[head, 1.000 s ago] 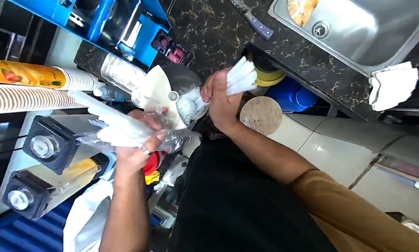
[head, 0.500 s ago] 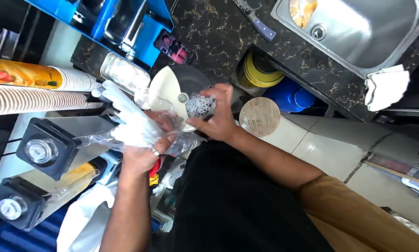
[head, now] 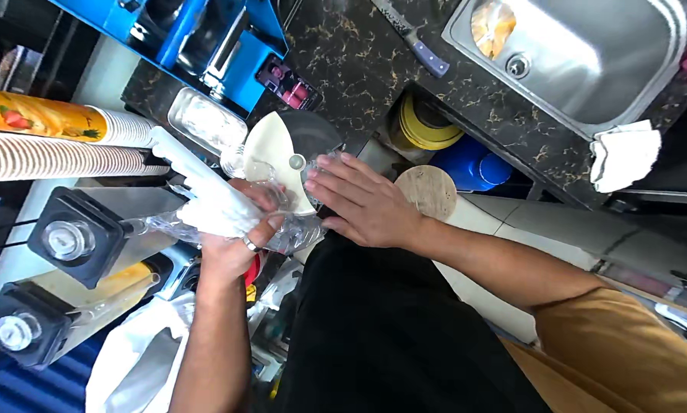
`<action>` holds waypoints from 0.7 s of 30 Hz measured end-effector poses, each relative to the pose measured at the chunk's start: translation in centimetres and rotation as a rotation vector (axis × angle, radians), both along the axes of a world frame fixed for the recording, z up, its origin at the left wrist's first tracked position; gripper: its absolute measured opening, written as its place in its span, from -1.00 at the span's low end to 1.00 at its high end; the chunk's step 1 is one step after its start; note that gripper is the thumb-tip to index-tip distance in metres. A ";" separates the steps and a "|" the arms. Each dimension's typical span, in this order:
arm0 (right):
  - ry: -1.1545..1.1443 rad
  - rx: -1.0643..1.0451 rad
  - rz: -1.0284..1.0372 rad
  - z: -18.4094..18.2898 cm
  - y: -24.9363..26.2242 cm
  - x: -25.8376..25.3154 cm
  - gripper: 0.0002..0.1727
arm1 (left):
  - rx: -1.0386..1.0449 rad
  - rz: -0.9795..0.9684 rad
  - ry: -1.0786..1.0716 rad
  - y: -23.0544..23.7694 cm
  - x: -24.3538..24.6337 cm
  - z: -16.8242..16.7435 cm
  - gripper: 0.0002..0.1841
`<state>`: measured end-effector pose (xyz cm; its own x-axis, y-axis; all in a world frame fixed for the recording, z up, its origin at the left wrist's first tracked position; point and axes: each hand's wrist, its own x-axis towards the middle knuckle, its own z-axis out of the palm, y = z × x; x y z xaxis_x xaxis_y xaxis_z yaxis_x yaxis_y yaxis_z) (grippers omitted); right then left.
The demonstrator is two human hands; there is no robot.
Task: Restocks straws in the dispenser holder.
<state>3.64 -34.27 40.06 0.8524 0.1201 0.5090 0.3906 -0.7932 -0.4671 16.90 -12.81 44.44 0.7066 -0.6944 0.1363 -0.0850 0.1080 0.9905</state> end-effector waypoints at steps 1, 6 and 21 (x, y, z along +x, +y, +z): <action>0.026 0.013 0.005 -0.1 0.1 0.0 -0.45 | 0.005 0.003 -0.008 0.0 0.0 0.0 -0.67; 0.050 0.063 0.038 0.1 0.2 -0.1 -0.39 | 0.003 0.016 -0.007 0.1 -0.1 0.0 -0.66; 0.616 0.857 -0.028 -7.3 4.7 -4.7 -0.10 | -0.022 0.100 -0.081 -1.1 -1.4 -0.9 -0.69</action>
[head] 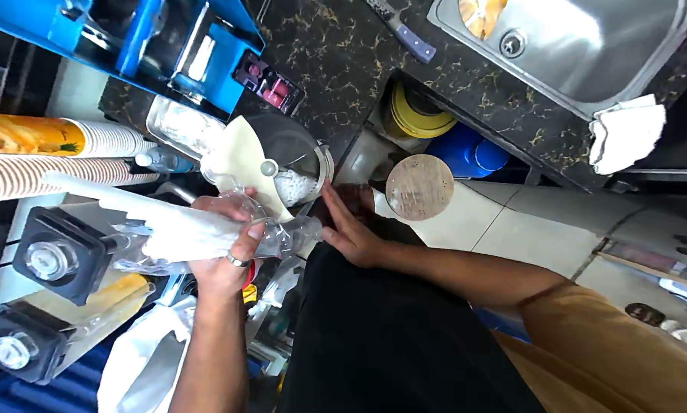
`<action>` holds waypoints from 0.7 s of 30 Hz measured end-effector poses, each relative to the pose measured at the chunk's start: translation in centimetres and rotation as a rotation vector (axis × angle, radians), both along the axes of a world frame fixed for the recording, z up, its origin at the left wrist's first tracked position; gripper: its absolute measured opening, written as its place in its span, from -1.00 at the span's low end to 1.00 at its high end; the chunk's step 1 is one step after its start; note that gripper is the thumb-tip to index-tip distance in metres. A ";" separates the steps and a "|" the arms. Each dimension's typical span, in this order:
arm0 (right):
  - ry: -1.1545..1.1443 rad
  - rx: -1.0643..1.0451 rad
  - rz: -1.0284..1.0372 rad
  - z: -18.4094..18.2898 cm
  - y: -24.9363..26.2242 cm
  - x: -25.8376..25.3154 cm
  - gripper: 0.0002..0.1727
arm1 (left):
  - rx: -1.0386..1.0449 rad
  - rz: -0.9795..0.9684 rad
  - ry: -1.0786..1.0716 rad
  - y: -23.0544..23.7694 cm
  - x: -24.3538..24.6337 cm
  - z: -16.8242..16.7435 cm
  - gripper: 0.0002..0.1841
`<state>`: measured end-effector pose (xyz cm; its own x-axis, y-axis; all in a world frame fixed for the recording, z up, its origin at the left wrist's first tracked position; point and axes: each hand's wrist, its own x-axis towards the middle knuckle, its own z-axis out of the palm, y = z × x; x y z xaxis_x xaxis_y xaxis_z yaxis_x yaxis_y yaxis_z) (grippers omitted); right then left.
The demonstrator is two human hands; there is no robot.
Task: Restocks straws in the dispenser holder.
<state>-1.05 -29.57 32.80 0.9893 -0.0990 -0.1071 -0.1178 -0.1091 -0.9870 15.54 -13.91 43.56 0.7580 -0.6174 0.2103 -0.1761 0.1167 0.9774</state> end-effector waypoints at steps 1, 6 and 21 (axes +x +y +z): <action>0.030 0.014 0.039 0.2 -0.2 -0.4 -0.13 | 0.006 0.001 -0.002 -0.1 0.0 0.0 -0.69; 0.136 0.194 -0.325 0.4 -1.4 0.7 -0.32 | 0.023 0.011 -0.004 0.2 0.0 0.3 -0.68; -0.399 0.287 -0.200 14.0 -10.6 1.3 -0.11 | 0.151 -0.218 0.332 -5.2 -8.7 5.4 -0.51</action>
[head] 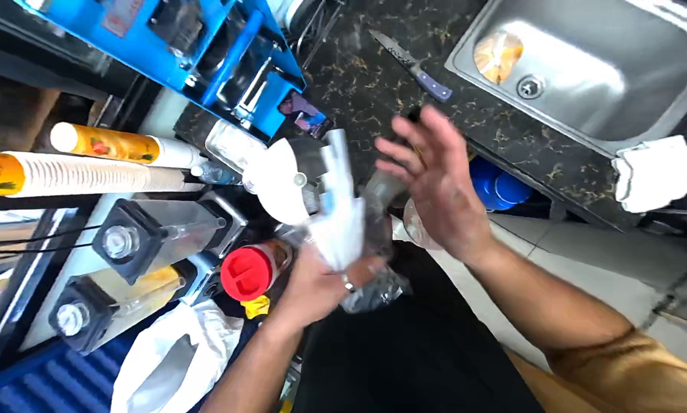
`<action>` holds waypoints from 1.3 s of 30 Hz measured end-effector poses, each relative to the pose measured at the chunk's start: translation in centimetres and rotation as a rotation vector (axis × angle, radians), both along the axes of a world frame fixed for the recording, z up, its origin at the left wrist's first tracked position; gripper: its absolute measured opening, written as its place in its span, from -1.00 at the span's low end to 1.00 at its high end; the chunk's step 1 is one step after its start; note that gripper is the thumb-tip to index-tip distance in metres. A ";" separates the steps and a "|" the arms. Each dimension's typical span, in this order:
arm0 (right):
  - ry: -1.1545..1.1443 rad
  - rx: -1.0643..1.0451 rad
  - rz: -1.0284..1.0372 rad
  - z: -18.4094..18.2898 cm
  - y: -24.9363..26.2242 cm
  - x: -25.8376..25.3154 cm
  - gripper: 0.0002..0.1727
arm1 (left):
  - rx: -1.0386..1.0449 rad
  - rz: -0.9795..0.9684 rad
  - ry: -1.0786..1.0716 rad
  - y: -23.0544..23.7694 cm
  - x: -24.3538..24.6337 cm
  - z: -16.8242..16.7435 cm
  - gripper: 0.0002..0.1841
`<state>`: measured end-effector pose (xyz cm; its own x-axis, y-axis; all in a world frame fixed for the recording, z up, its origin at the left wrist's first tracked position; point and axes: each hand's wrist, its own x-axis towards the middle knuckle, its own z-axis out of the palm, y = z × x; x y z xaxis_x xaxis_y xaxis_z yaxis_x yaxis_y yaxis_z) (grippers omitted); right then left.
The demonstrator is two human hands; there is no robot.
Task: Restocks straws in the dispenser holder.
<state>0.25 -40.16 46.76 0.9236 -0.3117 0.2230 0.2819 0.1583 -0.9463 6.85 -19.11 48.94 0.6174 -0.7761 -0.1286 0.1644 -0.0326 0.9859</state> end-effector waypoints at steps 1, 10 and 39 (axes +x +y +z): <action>-0.029 -0.021 0.082 1.6 -1.1 0.3 -0.09 | -0.022 -0.074 0.108 -1.2 -1.0 -0.3 -0.36; 0.112 0.090 0.185 -0.3 -3.1 -2.8 -0.21 | -0.009 -0.035 0.198 -3.9 -3.4 -3.4 -0.39; 0.193 0.495 0.022 -0.7 -0.5 -2.7 -0.93 | 0.349 -0.282 0.103 -1.2 -3.9 -4.8 -0.17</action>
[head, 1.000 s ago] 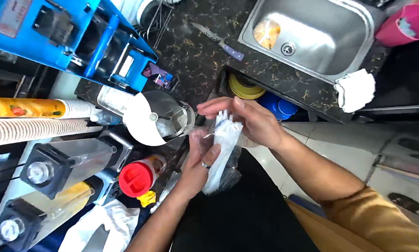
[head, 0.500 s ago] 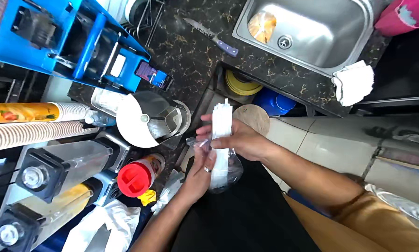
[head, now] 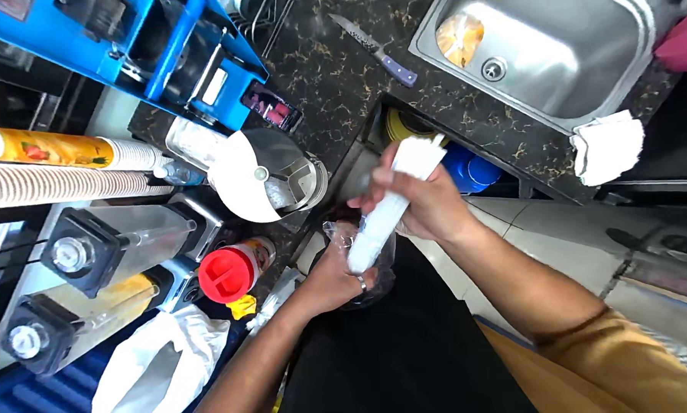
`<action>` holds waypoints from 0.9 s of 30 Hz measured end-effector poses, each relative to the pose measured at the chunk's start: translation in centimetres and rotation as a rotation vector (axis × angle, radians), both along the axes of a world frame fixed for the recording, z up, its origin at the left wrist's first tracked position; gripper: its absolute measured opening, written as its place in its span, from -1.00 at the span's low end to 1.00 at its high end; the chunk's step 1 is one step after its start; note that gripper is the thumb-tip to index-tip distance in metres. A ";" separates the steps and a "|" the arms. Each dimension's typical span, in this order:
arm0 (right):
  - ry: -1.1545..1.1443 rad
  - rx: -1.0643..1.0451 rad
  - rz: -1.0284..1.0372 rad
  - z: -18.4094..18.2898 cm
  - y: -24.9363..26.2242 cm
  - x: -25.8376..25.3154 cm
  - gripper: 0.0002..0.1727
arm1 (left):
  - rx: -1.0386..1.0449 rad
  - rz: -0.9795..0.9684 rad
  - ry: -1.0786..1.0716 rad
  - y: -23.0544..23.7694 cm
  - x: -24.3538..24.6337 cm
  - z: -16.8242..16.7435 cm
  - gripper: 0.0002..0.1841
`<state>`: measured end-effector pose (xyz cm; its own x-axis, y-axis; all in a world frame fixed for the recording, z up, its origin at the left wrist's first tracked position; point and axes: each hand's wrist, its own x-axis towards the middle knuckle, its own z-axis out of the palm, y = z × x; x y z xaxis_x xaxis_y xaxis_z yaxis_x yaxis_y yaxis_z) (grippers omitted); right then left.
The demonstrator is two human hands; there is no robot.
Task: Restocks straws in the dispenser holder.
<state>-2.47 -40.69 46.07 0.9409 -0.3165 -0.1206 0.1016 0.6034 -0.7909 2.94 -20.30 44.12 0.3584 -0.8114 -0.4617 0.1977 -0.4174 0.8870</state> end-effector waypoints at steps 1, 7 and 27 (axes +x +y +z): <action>-0.032 -0.009 -0.095 0.3 -0.2 0.6 -0.95 | -0.041 0.022 0.006 0.7 0.1 -0.5 -0.22; -0.136 -0.155 -0.521 0.1 1.1 6.4 -0.95 | -0.134 0.060 -0.118 6.7 0.2 -2.5 -0.54; -0.237 -1.236 -0.416 -7.1 7.8 9.0 0.05 | -0.193 0.598 -0.070 11.8 1.4 -5.3 -0.68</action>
<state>6.55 -32.92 38.95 0.7062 -0.3662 0.6060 0.3131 -0.6062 -0.7311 4.31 -8.51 38.79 0.7998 -0.5280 -0.2855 0.2856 -0.0837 0.9547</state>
